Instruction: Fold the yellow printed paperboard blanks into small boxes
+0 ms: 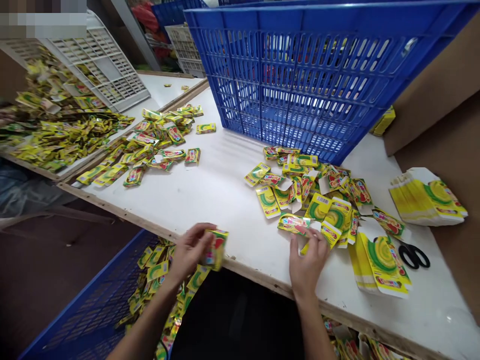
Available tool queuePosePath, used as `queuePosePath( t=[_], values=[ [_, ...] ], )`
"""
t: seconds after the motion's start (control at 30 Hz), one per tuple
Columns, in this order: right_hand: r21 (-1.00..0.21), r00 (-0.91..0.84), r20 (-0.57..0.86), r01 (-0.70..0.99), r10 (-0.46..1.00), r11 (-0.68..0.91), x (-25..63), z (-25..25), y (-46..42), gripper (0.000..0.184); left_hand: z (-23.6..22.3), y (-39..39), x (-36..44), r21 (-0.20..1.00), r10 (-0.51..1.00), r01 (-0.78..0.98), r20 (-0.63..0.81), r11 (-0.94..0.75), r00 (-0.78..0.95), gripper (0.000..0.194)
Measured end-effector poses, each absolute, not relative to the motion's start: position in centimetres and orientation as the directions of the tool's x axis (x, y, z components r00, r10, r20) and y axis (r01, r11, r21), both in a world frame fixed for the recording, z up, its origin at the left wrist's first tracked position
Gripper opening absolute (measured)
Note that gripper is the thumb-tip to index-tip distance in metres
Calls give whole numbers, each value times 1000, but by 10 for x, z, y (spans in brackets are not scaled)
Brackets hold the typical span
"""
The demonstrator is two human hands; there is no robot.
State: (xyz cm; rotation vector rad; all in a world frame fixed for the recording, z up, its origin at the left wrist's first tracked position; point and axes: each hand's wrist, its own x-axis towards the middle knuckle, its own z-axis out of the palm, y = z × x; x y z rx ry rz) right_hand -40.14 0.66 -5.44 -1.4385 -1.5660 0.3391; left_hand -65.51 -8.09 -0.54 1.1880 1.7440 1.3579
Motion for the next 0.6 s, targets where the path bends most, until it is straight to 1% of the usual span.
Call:
queuePosePath(
  t=[0.03, 0.1, 0.17, 0.2, 0.3, 0.4, 0.43, 0.47, 0.53, 0.6],
  values=[
    [-702, 189, 465, 674, 865, 230, -395, -57, 12, 35, 2, -90, -671, 923, 895, 375, 97, 82, -435, 21],
    [-659, 214, 454, 735, 865, 164, -385, -62, 21, 36, 15, -104, -697, 817, 857, 565, 208, 113, -472, 23],
    [-640, 178, 425, 753, 887, 155, -382, -65, 25, 33, 22, -113, -709, 744, 826, 653, 275, 141, -492, 24],
    [-632, 138, 422, 753, 896, 182, -383, -64, 24, 32, 23, -113, -709, 741, 819, 656, 285, 142, -499, 23],
    [-601, -33, 448, 728, 893, 329, -394, -53, 15, 28, 13, -102, -684, 812, 856, 581, 258, 58, -448, 23],
    [-608, -209, 440, 646, 873, 461, -413, -38, -1, 21, -6, -79, -643, 898, 937, 435, 206, -67, -281, 34],
    [-630, -271, 416, 603, 868, 490, -418, -35, -5, 19, -12, -72, -630, 922, 960, 375, 183, -94, -210, 38],
    [-662, -330, 382, 554, 863, 505, -423, -33, -9, 18, -18, -65, -619, 942, 976, 318, 161, -107, -149, 38],
    [-759, -393, 300, 454, 869, 467, -430, -35, -14, 16, -28, -58, -605, 969, 988, 229, 120, -95, -96, 31],
    [-871, -340, 223, 351, 914, 344, -433, -42, -17, 16, -34, -56, -601, 985, 991, 163, 80, -62, -108, 29]
  ],
)
